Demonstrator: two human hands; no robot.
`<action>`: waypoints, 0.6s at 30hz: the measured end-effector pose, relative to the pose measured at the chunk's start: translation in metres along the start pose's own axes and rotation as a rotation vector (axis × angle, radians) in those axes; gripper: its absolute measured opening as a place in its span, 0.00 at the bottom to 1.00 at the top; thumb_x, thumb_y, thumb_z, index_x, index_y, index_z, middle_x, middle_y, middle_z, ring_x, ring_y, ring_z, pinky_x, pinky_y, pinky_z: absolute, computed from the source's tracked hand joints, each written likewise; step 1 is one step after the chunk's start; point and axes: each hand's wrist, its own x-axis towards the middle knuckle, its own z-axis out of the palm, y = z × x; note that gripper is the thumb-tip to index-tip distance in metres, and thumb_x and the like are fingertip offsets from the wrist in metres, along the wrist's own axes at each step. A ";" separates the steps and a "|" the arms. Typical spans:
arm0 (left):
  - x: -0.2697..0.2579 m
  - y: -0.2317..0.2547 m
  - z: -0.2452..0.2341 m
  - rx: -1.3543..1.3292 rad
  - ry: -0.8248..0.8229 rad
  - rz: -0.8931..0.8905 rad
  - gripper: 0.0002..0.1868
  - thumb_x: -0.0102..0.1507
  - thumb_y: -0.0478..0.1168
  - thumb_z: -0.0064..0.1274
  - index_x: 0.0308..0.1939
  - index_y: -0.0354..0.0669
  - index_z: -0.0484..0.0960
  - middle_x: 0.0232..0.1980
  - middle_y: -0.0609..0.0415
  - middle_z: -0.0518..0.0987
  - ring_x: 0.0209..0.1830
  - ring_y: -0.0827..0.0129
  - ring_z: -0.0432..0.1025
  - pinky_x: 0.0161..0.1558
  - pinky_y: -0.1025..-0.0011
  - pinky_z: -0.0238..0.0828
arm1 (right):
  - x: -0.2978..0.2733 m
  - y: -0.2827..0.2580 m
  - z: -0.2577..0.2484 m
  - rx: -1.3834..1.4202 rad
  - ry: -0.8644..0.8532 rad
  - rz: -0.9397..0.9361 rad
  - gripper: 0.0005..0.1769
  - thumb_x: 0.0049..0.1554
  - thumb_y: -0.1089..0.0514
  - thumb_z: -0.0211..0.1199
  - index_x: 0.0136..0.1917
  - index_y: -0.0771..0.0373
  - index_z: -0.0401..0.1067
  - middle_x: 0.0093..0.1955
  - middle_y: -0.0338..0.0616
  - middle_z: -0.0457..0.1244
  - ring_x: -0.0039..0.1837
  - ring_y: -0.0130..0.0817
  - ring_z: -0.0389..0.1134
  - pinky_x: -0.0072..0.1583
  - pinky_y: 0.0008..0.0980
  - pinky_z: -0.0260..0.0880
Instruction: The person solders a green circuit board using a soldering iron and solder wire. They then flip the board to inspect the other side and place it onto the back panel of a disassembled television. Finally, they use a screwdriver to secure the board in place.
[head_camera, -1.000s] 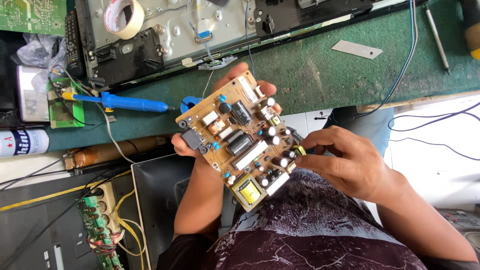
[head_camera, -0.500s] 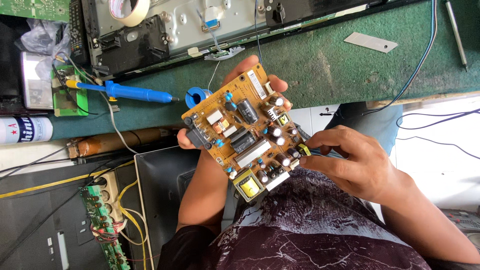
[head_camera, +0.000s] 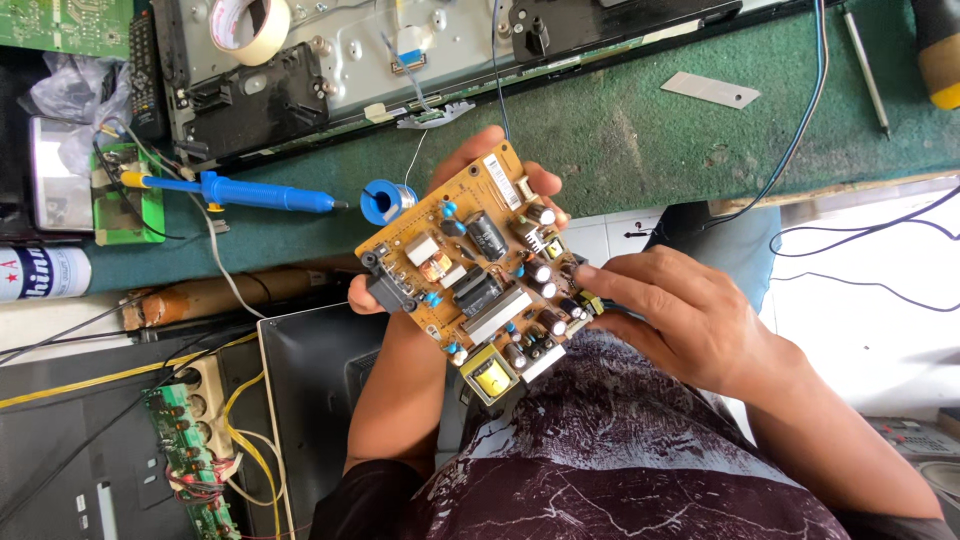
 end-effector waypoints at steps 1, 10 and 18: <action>0.000 0.000 0.002 -0.036 0.000 0.002 0.73 0.50 0.64 0.78 0.88 0.44 0.50 0.79 0.24 0.64 0.76 0.32 0.71 0.71 0.39 0.78 | 0.000 0.000 0.000 0.010 -0.015 -0.005 0.26 0.66 0.56 0.66 0.74 0.66 0.67 0.59 0.53 0.68 0.52 0.45 0.71 0.56 0.41 0.74; -0.011 0.005 0.005 0.015 -0.039 -0.024 0.73 0.51 0.66 0.77 0.89 0.46 0.49 0.80 0.27 0.65 0.77 0.34 0.70 0.72 0.41 0.77 | 0.003 -0.016 -0.003 0.025 0.011 -0.058 0.18 0.65 0.58 0.66 0.66 0.68 0.71 0.60 0.52 0.69 0.51 0.43 0.73 0.54 0.39 0.75; -0.024 -0.005 0.004 -0.009 -0.034 0.029 0.71 0.52 0.66 0.76 0.88 0.45 0.50 0.79 0.25 0.64 0.75 0.34 0.71 0.71 0.40 0.76 | 0.005 -0.035 0.016 0.165 0.290 -0.046 0.15 0.56 0.64 0.74 0.56 0.68 0.78 0.48 0.54 0.73 0.38 0.44 0.74 0.39 0.40 0.76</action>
